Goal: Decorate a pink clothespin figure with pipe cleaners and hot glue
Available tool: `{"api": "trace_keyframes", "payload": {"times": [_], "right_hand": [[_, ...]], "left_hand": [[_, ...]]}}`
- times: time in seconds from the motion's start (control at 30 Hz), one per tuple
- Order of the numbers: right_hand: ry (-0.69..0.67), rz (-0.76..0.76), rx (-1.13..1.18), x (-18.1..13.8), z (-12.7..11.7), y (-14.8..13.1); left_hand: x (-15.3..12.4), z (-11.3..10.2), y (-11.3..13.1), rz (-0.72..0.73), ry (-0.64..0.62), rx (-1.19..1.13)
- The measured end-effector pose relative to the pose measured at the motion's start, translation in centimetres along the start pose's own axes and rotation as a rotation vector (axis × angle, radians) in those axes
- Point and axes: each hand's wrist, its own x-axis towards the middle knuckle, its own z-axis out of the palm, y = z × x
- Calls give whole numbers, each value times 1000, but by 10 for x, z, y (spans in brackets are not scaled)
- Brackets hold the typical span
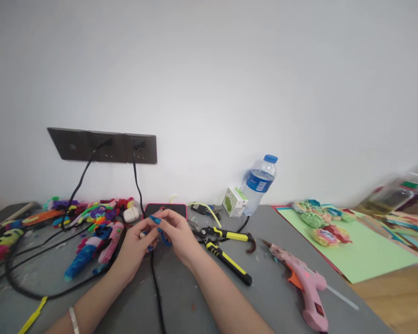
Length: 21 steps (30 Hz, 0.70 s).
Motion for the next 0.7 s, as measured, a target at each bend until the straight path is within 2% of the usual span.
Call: {"api": "trace_keyframes", "payload": {"times": [0.2, 0.37, 0.53, 0.7], "right_hand": [[-39, 74, -28, 3, -9, -6], [-85, 11, -73, 4, -10, -6], [-47, 0, -109, 4, -10, -4], [7, -6, -8, 7, -11, -3]], "left_hand": [[1, 0, -1, 14, 10, 36], [1, 0, -2, 21, 45, 60], [0, 1, 2, 40, 59, 71], [0, 2, 5, 107, 46, 129]]}}
